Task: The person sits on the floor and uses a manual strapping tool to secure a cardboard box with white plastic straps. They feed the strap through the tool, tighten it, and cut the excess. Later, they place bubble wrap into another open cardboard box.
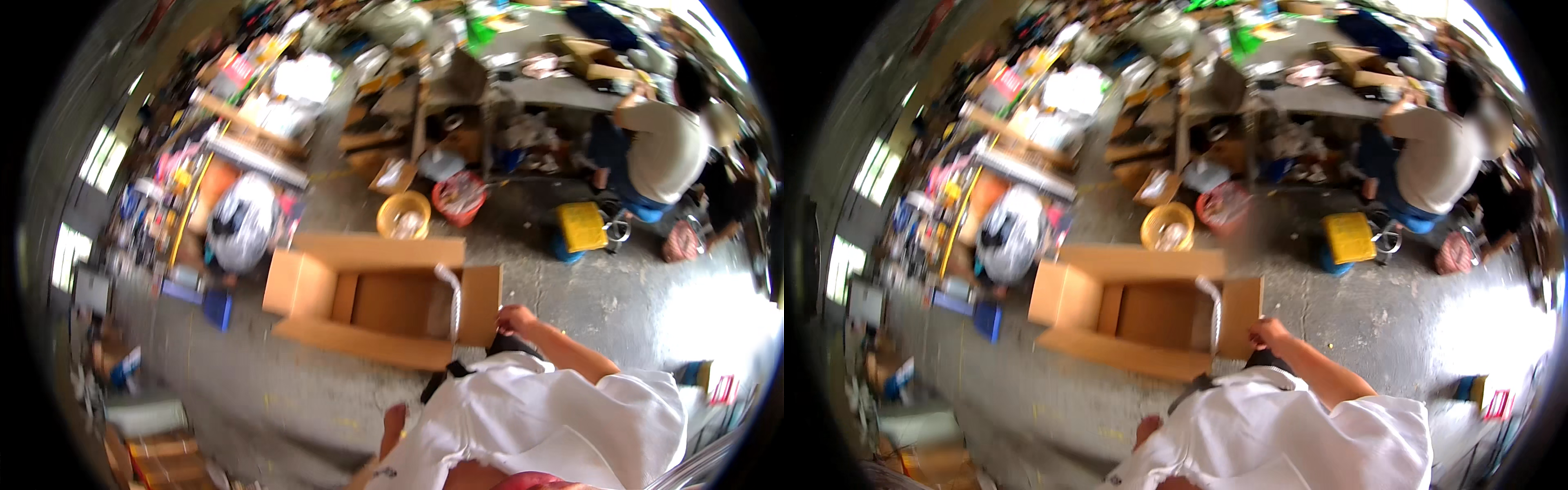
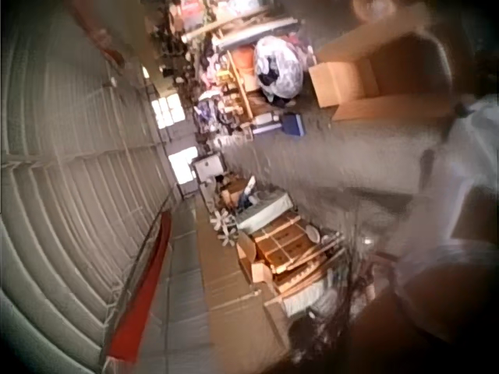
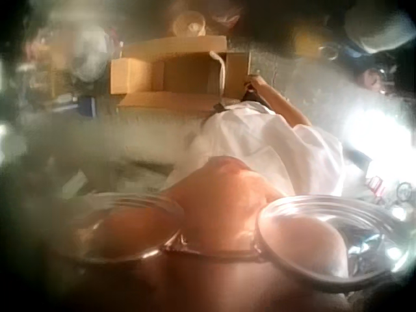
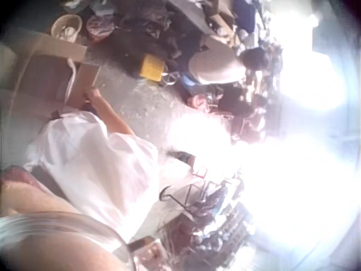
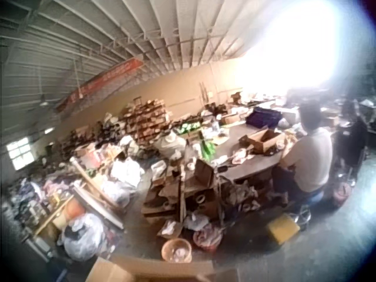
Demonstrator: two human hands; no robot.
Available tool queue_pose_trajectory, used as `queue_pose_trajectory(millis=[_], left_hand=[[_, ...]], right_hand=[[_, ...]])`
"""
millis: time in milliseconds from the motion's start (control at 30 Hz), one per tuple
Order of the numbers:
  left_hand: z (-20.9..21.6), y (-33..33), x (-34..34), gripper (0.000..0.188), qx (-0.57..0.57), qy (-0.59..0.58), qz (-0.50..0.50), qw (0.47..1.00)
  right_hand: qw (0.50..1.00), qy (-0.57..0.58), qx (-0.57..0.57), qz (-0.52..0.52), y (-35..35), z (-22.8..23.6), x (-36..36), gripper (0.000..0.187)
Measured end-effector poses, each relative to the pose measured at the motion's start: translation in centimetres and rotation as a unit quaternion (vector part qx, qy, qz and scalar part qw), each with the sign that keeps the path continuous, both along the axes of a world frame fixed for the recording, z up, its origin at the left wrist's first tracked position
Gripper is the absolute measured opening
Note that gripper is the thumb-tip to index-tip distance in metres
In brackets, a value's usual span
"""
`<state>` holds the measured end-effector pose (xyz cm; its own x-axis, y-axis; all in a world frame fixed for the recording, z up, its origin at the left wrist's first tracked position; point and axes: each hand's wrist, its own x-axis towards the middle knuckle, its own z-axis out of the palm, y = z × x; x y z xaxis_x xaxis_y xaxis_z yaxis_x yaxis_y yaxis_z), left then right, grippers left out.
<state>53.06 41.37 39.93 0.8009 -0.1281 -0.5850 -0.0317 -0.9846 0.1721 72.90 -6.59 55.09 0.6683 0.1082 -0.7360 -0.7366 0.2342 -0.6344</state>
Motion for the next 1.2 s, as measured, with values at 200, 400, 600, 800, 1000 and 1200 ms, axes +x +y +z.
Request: queue_pose_trajectory(millis=[200,400,600,800,1000,1200], left_hand=[[2.6,-0.5,-3.6,0.029,-0.413,-0.022,0.453,0.790],[2.7,-1.2,-10.4,0.017,-0.353,0.019,0.552,0.755],[1.6,-1.9,-16.4,0.018,-0.358,0.064,0.574,0.734],[16.7,-3.9,-5.1,0.041,-0.351,-0.041,0.471,0.808],[43.5,-7.9,6.1,0.087,-0.726,-0.192,0.142,0.645],[52.5,-12.3,8.6,0.087,-0.834,-0.357,-0.215,0.361]], right_hand=[[0.999,-0.003,-0.031,0.020,0.8,2.4,-1.8,0.016],[0.996,0.013,-0.066,0.059,0.0,-0.2,-4.6,0.017],[0.955,-0.031,-0.160,0.249,0.9,-1.6,-3.9,0.016],[0.683,-0.294,-0.465,0.481,-3.3,-9.0,-2.3,0.011],[0.782,-0.241,-0.332,0.469,-10.2,-15.1,0.0,0.011],[0.895,0.019,-0.259,0.362,-11.5,-17.2,-0.7,0.010]])
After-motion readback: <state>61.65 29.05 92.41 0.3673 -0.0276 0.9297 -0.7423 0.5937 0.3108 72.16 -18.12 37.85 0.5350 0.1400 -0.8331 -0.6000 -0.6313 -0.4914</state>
